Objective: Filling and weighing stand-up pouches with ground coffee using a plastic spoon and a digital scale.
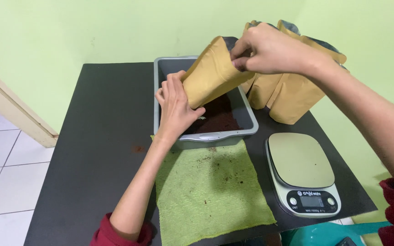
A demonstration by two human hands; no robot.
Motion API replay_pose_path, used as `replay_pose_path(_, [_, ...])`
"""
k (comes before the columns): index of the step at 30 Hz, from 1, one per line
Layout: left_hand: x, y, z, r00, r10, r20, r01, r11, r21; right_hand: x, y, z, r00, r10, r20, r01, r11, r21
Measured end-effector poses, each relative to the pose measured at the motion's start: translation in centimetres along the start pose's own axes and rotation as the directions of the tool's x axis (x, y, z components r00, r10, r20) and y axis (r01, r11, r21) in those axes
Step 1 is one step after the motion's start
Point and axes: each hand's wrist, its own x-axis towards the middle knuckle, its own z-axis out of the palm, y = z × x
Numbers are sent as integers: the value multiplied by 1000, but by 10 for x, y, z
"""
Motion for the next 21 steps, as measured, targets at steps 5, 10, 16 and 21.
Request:
replay_pose_path(5, [1,3,-2,1000,-27,3,27,999,27,-18,-15,-18,959,283,0,-281,952,120])
replay_pose_path(10, [1,2,-2,1000,-16,-19,17,998,53,-32,-4,-17,923,382,-47,-370,915,164])
replay_pose_path(16, [2,0,0,999,-22,-33,25,995,97,-47,-2,-21,839,543,-40,-500,796,341])
replay_pose_path(21, [0,-1,1,999,-30,-28,33,994,100,-53,11,-16,805,592,-41,-530,748,399])
